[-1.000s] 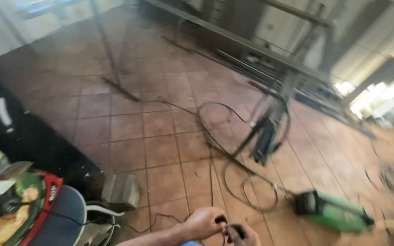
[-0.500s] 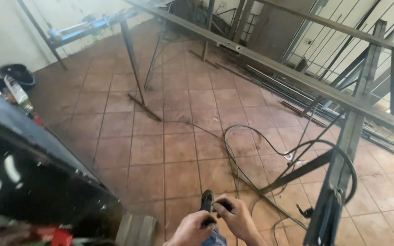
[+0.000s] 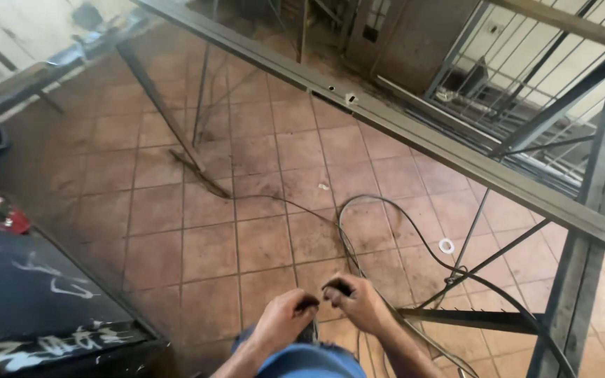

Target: Measuring, marking, and fitting a lock mechanism into a metal frame

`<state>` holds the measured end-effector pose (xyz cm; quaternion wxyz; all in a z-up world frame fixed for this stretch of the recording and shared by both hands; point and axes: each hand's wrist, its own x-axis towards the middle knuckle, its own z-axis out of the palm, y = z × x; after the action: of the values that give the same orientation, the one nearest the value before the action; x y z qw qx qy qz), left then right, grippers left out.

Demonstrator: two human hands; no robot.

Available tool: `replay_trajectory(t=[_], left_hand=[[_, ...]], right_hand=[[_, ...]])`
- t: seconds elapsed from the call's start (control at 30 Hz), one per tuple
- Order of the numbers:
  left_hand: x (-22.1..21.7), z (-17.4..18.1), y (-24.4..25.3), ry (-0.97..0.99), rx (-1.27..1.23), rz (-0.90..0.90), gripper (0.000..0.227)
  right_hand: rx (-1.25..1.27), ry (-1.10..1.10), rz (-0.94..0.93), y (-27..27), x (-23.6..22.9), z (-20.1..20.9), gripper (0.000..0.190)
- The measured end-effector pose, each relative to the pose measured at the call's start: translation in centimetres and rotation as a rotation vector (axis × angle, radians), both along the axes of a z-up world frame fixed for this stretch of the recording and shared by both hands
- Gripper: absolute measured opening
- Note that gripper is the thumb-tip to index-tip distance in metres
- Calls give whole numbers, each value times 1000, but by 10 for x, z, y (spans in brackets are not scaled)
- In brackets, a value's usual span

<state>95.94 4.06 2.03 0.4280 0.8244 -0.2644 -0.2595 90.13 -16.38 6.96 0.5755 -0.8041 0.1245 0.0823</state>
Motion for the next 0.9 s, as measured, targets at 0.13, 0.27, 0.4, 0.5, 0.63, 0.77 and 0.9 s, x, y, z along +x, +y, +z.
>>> replay_trajectory(t=[0.13,0.27,0.4,0.5,0.63,0.77,0.9], left_hand=[[77,-4,-43,57,12,-72,22],[166,-30,-90,-61,34,-219,24],[239,-55,-143,-103,-15,-266,23],[294,-21,-156,-40,-48,-427,30],[333,-9,-186,10,-80,-391,30],[393,-3,-227,-390,-181,-295,32],[425,13,-287,-823,-425,-118,37]], right_hand=[[-33,-39,-101,-34,53,1,11],[-225,119,-235,-79,97,-17,17],[-274,168,-638,-140,118,-23,15],[-230,47,-837,-174,133,-71,19],[-242,17,-794,-203,198,-65,14],[-370,-198,-543,-274,294,-79,12],[-840,-301,-375,-294,374,-24,17]])
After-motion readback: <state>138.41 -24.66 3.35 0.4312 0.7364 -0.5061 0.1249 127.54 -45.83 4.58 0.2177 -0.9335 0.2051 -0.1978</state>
